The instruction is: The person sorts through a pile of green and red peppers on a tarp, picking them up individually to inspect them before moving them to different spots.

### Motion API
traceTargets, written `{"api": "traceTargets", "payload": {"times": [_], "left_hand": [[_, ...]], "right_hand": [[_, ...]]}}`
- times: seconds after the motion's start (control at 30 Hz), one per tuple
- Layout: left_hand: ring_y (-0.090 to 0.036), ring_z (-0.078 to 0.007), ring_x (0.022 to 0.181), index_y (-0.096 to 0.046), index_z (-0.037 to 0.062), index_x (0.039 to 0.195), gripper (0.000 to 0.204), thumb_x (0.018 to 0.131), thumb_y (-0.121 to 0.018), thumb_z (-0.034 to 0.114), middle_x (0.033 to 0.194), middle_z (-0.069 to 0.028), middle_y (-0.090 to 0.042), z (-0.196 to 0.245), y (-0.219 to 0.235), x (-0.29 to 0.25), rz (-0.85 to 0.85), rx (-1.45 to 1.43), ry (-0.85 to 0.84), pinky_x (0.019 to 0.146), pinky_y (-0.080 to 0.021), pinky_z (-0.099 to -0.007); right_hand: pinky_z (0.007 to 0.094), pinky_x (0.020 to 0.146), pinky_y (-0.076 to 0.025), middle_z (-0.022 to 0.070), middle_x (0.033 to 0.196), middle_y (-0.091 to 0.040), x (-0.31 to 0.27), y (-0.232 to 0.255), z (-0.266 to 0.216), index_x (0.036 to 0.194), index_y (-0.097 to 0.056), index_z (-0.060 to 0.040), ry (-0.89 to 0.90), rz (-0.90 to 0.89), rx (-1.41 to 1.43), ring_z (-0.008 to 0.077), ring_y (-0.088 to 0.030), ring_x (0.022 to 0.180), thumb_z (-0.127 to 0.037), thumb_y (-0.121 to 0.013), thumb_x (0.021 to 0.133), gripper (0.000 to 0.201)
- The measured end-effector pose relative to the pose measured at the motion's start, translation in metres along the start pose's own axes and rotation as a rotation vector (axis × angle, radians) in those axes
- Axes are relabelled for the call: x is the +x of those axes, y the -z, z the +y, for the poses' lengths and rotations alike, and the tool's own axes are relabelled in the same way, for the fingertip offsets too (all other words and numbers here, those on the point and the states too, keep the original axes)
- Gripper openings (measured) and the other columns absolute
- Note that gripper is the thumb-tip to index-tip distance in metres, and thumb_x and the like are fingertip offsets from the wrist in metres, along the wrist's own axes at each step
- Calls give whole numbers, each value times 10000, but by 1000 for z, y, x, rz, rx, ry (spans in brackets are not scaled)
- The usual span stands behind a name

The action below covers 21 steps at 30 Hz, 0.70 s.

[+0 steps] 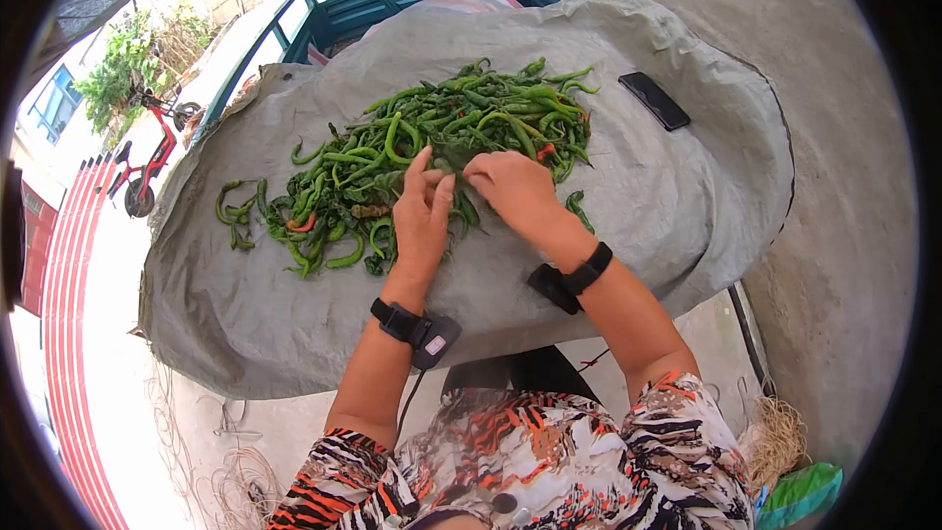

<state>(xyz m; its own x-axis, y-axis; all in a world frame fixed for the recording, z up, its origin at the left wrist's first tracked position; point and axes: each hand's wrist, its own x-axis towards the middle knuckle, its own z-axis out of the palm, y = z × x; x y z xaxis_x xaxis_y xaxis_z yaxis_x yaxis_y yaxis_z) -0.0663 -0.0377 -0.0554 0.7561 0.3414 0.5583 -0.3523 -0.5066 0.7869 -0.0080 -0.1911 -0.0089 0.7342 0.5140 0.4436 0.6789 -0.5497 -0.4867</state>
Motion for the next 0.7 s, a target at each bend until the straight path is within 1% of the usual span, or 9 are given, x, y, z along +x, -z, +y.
{"api": "traceTargets", "payload": {"times": [0.1,0.17,0.2,0.27,0.3,0.4,0.5,0.6,0.7], "left_hand": [[-614,-194,669,-550,114,1350,453,918,-678,161,967,-62,-653,5,2,0,-81,69,-36,626,-500,-322],[-617,-185,682,-569,136,1335,461,893,-697,156,1013,-44,-644,8,4,1,-105,145,-71,631,-502,-319],[-615,-186,685,-575,135,1326,458,886,-701,154,1005,-48,-637,13,6,0,-137,139,-49,632,-502,-324],[-612,-188,693,-586,132,1307,452,872,-708,148,990,-56,-622,24,9,0,-200,129,-8,632,-501,-336],[-612,-194,694,-592,127,1297,440,873,-709,146,974,-62,-615,21,8,0,-181,138,-29,633,-499,-337],[-610,-214,698,-604,111,1272,407,880,-707,149,934,-77,-595,7,4,0,-122,153,-75,634,-493,-341],[-608,-232,703,-604,89,1262,383,900,-697,173,917,-84,-589,0,3,0,-75,140,-76,635,-491,-345],[-608,-236,703,-593,67,1250,363,924,-681,198,915,-83,-601,-3,1,-1,-53,101,-20,638,-492,-348],[-598,-209,698,-592,50,1232,333,941,-666,193,885,-71,-614,3,1,-1,-51,24,56,640,-493,-334]], "right_hand": [[289,650,-526,53,897,-702,-2,10,1,1038,-699,-50,-143,18,391,151,-653,732,-191,-599,960,190],[251,623,-518,44,896,-696,-1,23,-9,1067,-688,-29,-232,-1,526,97,-630,703,-229,-555,999,249],[233,609,-514,40,896,-692,0,28,-14,1081,-682,-19,-276,-10,594,70,-618,689,-248,-534,1019,280],[230,591,-491,35,913,-697,3,30,-15,1068,-688,-41,-309,-63,757,62,-601,686,-285,-514,1024,302],[229,582,-479,33,922,-700,4,31,-15,1061,-691,-53,-325,-92,841,57,-592,685,-303,-504,1026,314],[220,637,-515,58,903,-695,5,34,-18,1082,-671,-16,-377,-133,1030,65,-610,695,-290,-477,1046,337],[244,637,-513,44,896,-695,1,34,-24,1114,-654,-45,-495,14,1000,76,-614,696,-321,-558,1006,312],[318,648,-520,53,895,-700,-13,21,-8,1148,-619,-83,-273,-231,281,167,-661,726,-315,-654,923,324],[389,682,-519,80,901,-700,-36,11,-15,1104,-612,-86,-94,-330,-120,269,-684,805,-268,-698,850,323]]}}
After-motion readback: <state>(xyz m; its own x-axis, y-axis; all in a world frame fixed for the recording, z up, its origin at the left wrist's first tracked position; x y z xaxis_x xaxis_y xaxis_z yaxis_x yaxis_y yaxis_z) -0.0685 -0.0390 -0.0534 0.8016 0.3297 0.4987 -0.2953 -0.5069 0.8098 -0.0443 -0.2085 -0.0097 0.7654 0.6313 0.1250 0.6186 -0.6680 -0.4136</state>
